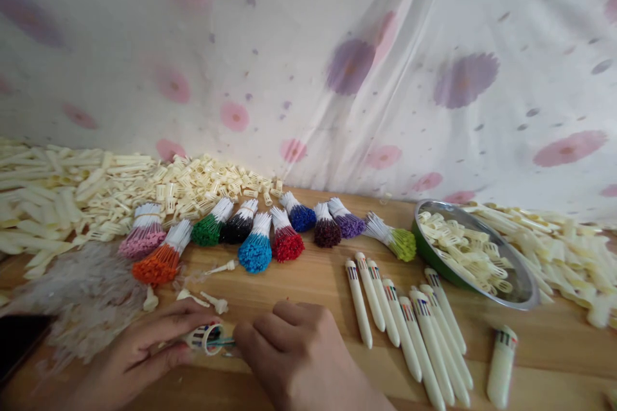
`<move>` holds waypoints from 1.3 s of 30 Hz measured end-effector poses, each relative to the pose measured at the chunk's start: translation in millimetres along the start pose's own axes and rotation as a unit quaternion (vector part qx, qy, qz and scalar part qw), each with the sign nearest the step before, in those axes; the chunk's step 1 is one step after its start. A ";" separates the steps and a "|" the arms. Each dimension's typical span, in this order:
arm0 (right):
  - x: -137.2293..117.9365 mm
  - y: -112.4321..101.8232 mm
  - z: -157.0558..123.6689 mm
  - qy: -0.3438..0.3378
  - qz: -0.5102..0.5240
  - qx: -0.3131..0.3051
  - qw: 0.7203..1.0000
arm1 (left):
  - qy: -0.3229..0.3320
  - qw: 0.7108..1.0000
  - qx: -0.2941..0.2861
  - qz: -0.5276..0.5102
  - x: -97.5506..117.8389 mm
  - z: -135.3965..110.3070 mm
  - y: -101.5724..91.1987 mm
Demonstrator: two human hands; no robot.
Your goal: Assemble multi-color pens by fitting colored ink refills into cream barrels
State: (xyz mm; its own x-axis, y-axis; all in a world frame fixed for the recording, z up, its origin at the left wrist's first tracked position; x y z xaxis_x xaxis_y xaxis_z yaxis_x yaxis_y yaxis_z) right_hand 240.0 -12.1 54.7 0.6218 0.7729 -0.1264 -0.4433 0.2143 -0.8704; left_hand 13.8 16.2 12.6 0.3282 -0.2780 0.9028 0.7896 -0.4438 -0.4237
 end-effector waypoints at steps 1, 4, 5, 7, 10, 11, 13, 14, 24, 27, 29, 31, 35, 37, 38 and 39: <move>-0.3 -0.7 0.3 -0.001 0.001 0.002 1.000 | 0.000 1.000 0.004 -0.002 -0.2 0.4 0.2; 1.4 -3.4 0.7 0.025 0.005 -0.003 1.000 | -0.016 0.999 0.021 -0.025 -1.3 0.4 0.6; 3.8 -3.4 0.1 0.043 0.008 -0.003 0.999 | -0.026 0.999 0.032 -0.033 -2.0 0.0 0.6; 12.7 0.2 -3.3 0.094 0.004 -0.004 0.996 | -0.047 0.996 0.057 -0.046 -3.7 -0.9 0.5; 34.7 17.5 -13.1 0.195 -0.071 -0.036 0.978 | -0.078 0.991 0.085 -0.063 -7.2 -2.2 0.5; 42.9 25.5 -16.9 0.237 -0.113 -0.061 0.963 | -0.089 0.989 0.089 -0.071 -8.7 -2.6 0.6; 56.9 41.8 -23.8 0.311 -0.192 -0.138 0.921 | -0.109 0.985 0.101 -0.087 -12.1 -3.2 0.7; 61.5 48.8 -26.2 0.327 -0.217 -0.169 0.904 | -0.116 0.983 0.107 -0.094 -13.8 -3.4 0.6; 64.3 47.0 -20.1 0.380 -0.214 -0.203 0.876 | -0.106 0.979 0.113 -0.134 -35.0 -0.8 -3.1; 96.3 20.5 -25.9 0.455 -0.223 -0.162 0.847 | -0.089 0.980 0.111 -0.136 -42.9 1.2 -1.7; 124.3 -0.8 -38.0 0.516 -0.232 -0.132 0.814 | -0.083 0.981 0.121 -0.130 -46.3 2.4 0.2; 149.7 -20.4 -55.6 0.570 -0.245 -0.112 0.776 | -0.081 0.979 0.139 -0.127 -48.4 3.4 2.7; 176.7 -41.6 -92.5 0.634 -0.260 -0.118 0.718 | -0.088 0.971 0.165 -0.146 -51.7 4.8 6.5; 179.8 -41.0 -104.5 0.642 -0.261 -0.131 0.709 | -0.097 0.971 0.158 -0.148 -54.1 5.1 7.4; 180.2 -38.4 -108.1 0.642 -0.260 -0.138 0.709 | -0.101 0.972 0.153 -0.146 -55.3 5.1 7.7; 180.3 -34.7 -110.4 0.640 -0.259 -0.143 0.710 | -0.102 0.973 0.150 -0.144 -56.2 5.1 8.1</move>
State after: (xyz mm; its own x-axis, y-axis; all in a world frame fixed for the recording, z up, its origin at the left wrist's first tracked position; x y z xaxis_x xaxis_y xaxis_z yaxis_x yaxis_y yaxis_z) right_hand 438.8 53.9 9.6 0.8120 -0.5788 0.0756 0.0931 0.0006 -0.9957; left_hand 4.4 32.6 -41.1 0.1437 0.0093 0.9896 0.9695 -0.2020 -0.1388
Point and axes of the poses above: each hand's wrist, its own z-axis towards the middle knuckle, its own y-axis out of the palm, x = y × z, the point moved 1 cm from there along z, towards the middle knuckle, and after that the axes turned 5 degrees about -z, right-handed, at the moved point
